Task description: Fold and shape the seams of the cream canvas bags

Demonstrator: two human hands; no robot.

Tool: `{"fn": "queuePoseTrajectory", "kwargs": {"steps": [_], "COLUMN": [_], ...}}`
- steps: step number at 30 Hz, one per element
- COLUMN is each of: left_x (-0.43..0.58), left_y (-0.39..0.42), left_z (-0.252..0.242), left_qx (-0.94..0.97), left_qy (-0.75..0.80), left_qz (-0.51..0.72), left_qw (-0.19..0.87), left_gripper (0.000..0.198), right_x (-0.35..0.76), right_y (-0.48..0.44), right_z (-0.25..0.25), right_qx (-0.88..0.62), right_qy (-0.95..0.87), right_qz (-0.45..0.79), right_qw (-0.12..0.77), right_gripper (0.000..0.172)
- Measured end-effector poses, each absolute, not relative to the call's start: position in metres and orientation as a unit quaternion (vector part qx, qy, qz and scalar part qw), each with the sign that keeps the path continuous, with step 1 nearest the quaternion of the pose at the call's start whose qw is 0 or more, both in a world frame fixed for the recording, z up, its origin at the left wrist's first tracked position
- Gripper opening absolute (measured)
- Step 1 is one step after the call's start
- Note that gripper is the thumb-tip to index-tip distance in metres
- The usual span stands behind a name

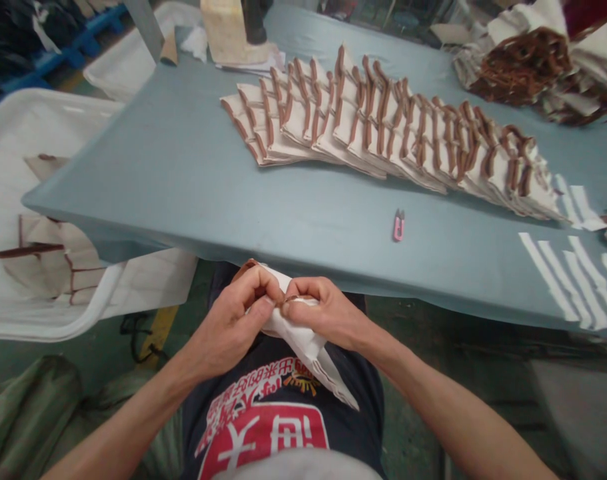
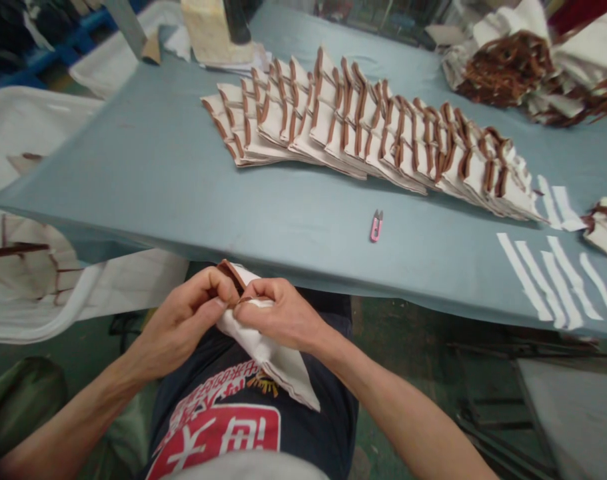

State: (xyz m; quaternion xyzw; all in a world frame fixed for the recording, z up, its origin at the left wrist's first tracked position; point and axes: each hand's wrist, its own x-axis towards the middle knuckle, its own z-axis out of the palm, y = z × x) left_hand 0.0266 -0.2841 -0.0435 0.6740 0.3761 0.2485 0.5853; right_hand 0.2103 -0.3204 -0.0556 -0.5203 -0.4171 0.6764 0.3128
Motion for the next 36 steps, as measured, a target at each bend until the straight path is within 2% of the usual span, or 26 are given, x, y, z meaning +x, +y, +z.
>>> {"fn": "queuePoseTrajectory", "kwargs": {"steps": [4, 11, 14, 18, 21, 25, 30, 33, 36], "left_x": [0.024, 0.026, 0.028, 0.028, 0.027, 0.026, 0.031, 0.036, 0.038], "left_y": [-0.284, -0.273, -0.266, -0.26, -0.259, -0.265, -0.276, -0.278, -0.275], "left_z": [-0.042, -0.041, -0.046, -0.049, -0.045, -0.037, -0.042, -0.042, -0.034], "left_qx": [0.672, 0.71, 0.686, 0.668, 0.708, 0.793, 0.849, 0.842, 0.807], "left_qy": [0.382, 0.344, 0.288, 0.227, 0.208, 0.211, 0.226, 0.221, 0.227], "left_qz": [0.237, 0.135, 0.069, 0.049, 0.051, 0.062, 0.169, 0.222, 0.212], "left_qw": [0.589, 0.599, 0.665, 0.707, 0.673, 0.569, 0.447, 0.439, 0.502], "left_gripper": [0.012, 0.035, 0.042, 0.039, 0.037, 0.028, 0.022, 0.026, 0.029], "right_x": [0.22, 0.234, 0.236, 0.238, 0.241, 0.245, 0.251, 0.254, 0.251], "right_y": [-0.322, -0.325, -0.323, -0.322, -0.324, -0.33, -0.331, -0.327, -0.323], "right_z": [-0.05, -0.037, -0.037, -0.039, -0.041, -0.043, -0.041, -0.041, -0.04], "right_qx": [-0.504, -0.545, -0.521, -0.492, -0.482, -0.477, -0.439, -0.424, -0.389], "right_qy": [-0.445, -0.611, -0.648, -0.654, -0.648, -0.63, -0.624, -0.621, -0.615], "right_qz": [0.683, 0.52, 0.5, 0.516, 0.523, 0.536, 0.573, 0.585, 0.604], "right_qw": [0.285, 0.243, 0.242, 0.254, 0.273, 0.297, 0.299, 0.303, 0.324], "right_gripper": [0.028, 0.011, 0.011, 0.012, 0.011, 0.01, 0.017, 0.032, 0.041]}}
